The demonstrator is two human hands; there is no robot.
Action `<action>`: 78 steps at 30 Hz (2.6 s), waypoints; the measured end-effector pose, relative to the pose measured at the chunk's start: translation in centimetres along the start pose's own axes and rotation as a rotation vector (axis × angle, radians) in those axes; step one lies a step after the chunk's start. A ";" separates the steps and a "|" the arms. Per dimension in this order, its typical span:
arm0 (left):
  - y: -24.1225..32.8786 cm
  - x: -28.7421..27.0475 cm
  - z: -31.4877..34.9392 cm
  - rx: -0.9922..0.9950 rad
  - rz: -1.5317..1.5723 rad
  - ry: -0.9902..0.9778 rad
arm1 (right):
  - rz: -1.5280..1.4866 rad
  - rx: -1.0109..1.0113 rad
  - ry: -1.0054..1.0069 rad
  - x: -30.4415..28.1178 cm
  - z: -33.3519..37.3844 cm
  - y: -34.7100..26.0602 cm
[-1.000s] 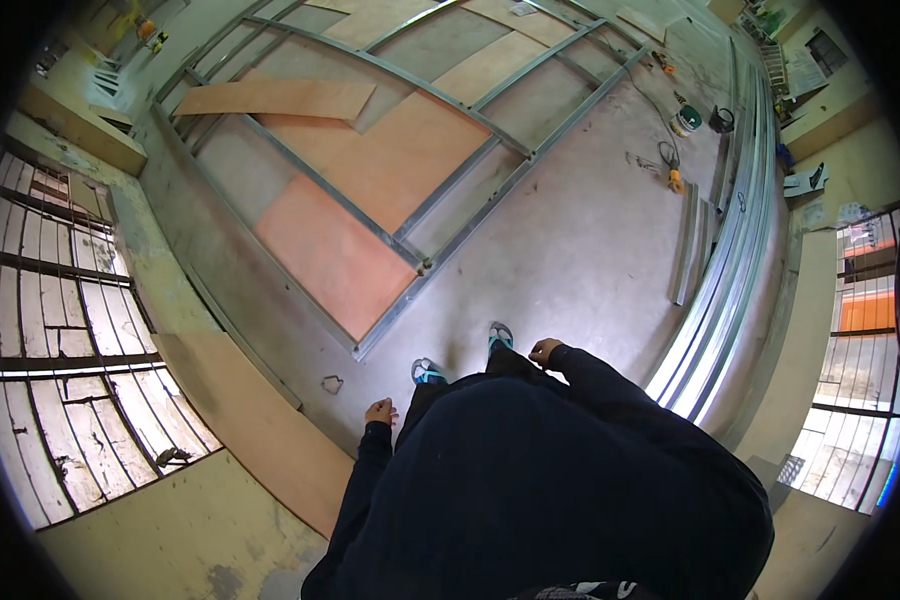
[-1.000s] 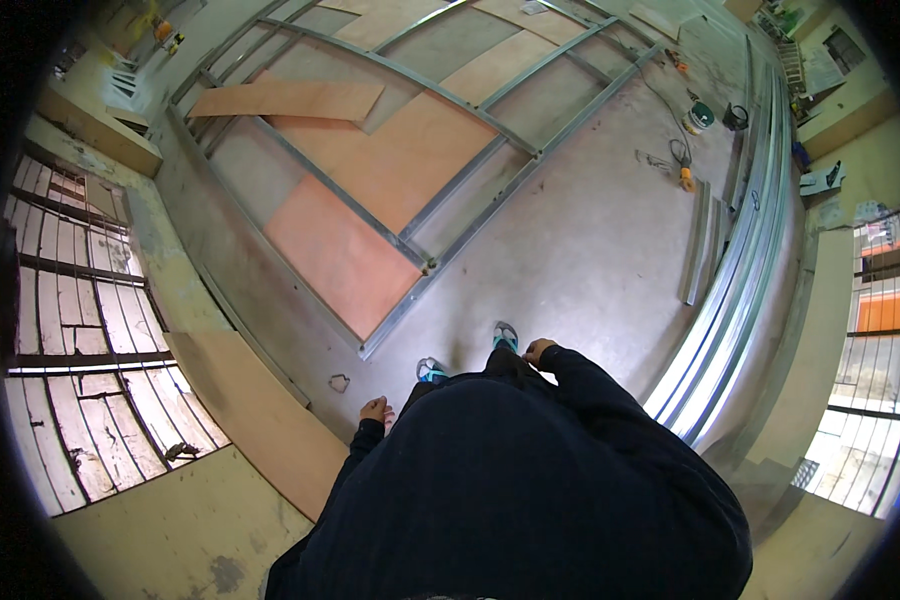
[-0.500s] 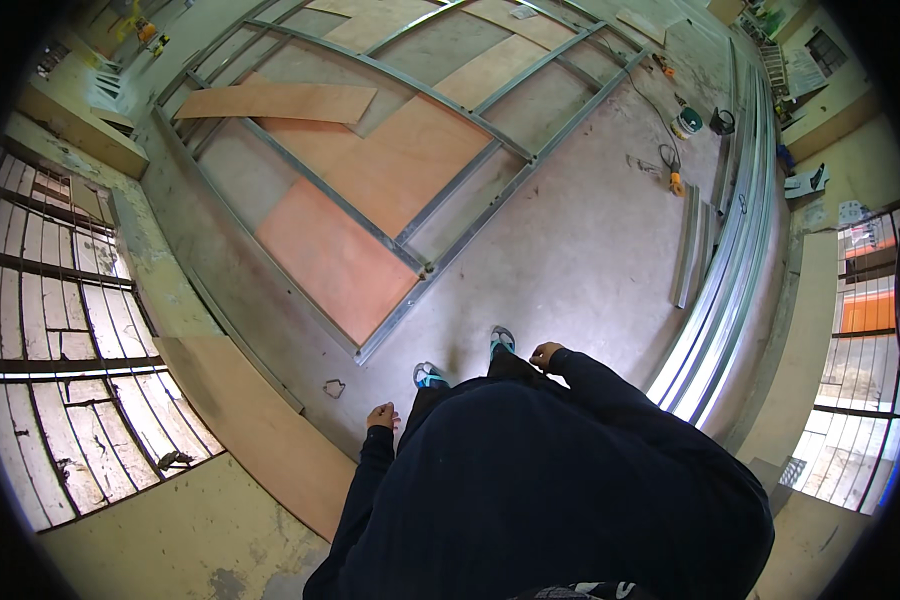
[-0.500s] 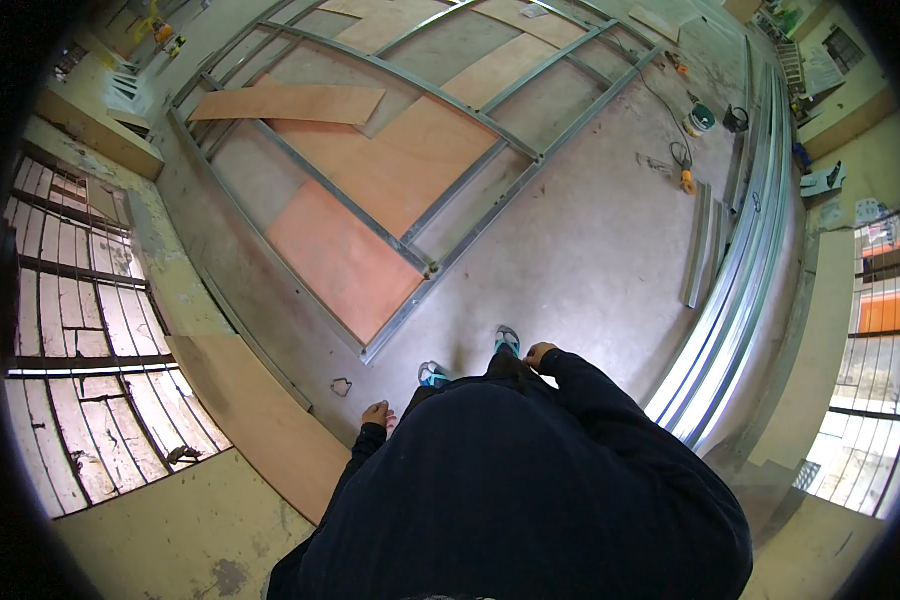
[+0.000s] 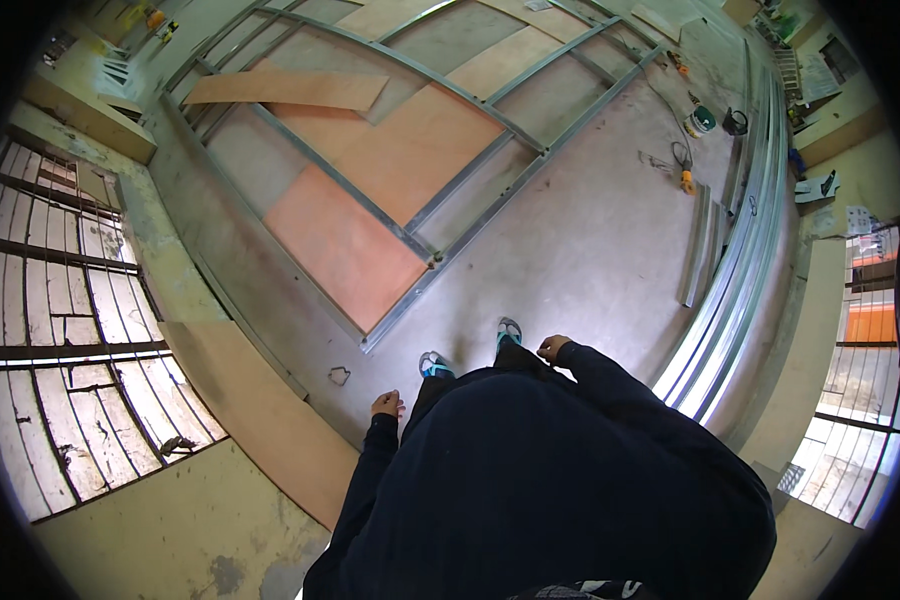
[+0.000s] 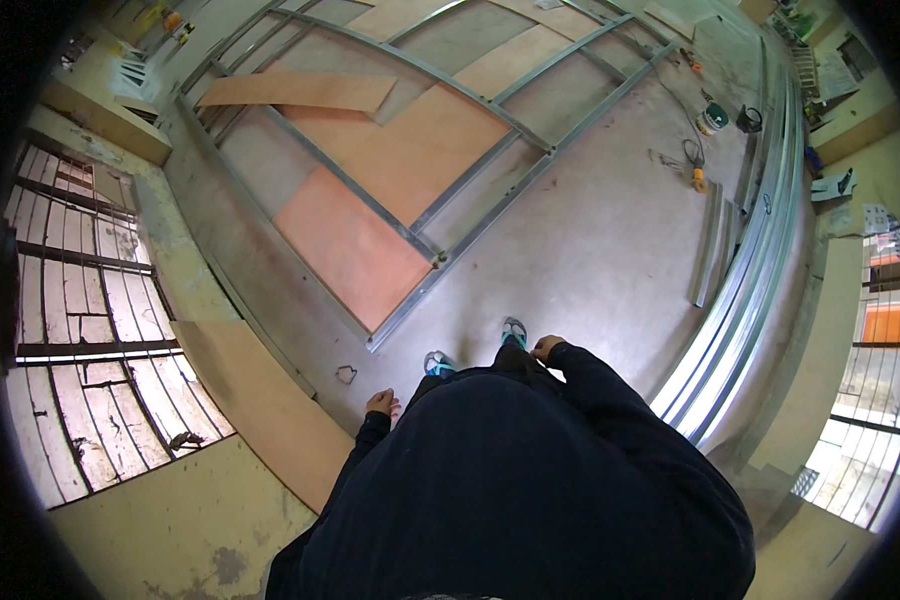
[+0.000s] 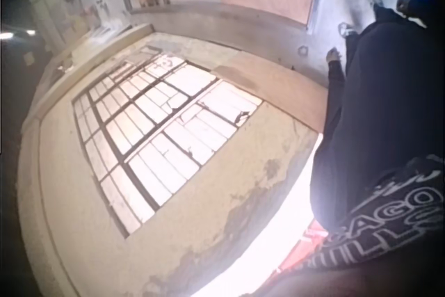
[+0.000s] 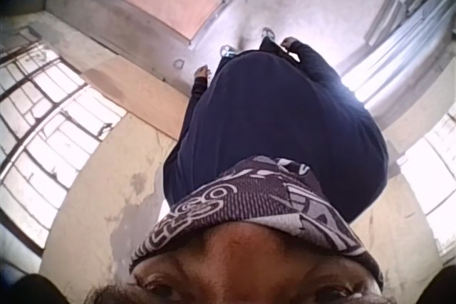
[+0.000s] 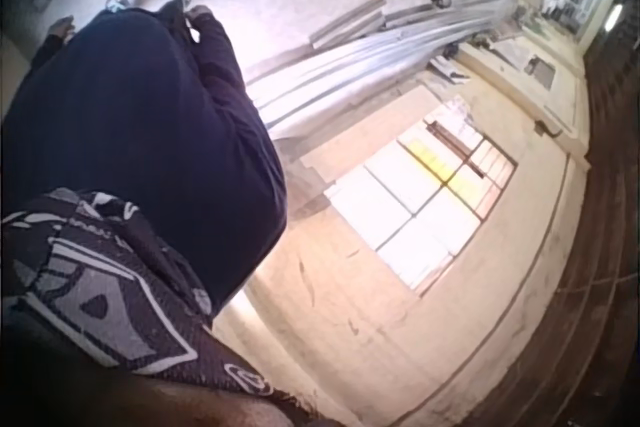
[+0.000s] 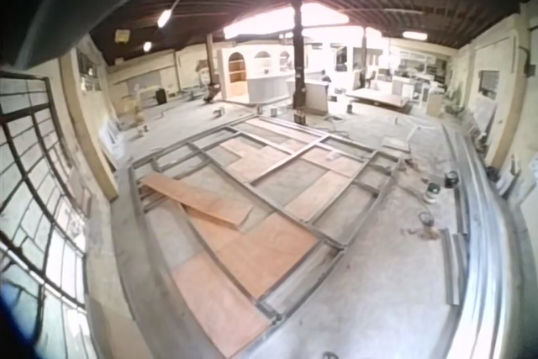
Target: The person aligns a metal stud inside a frame by hand and then cuts the metal frame using an angle grinder.
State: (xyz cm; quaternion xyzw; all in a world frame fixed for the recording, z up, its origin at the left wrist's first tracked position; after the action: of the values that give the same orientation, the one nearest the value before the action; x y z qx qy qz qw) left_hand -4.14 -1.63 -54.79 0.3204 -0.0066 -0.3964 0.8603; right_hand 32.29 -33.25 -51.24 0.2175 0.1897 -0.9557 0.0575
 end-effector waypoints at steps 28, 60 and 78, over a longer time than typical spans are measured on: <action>1.8 0.2 0.3 0.016 -0.097 0.048 | -0.030 -0.003 0.000 -2.2 -0.3 -0.2; 19.9 -3.3 -16.8 0.163 -0.347 -0.123 | -0.219 0.118 0.239 -7.0 -9.6 -8.4; 53.9 7.9 -33.9 0.627 -1.027 -0.172 | -0.643 -0.019 0.322 -14.2 -26.3 -21.1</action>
State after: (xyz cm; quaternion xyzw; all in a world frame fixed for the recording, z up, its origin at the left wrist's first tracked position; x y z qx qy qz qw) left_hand 46.80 37.31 -53.66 0.4875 -0.0373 -0.7644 0.4203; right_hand 51.31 -3.27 -59.82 0.2938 0.2638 -0.8767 -0.2747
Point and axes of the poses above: each hand's wrist, its own z-axis away from the middle knuckle, its own x-axis out of the palm, y = z × x, the point moved 5 cm from there along -z, towards the middle knuckle, and after that the axes turned 6 degrees about x, right-handed, at the moved point
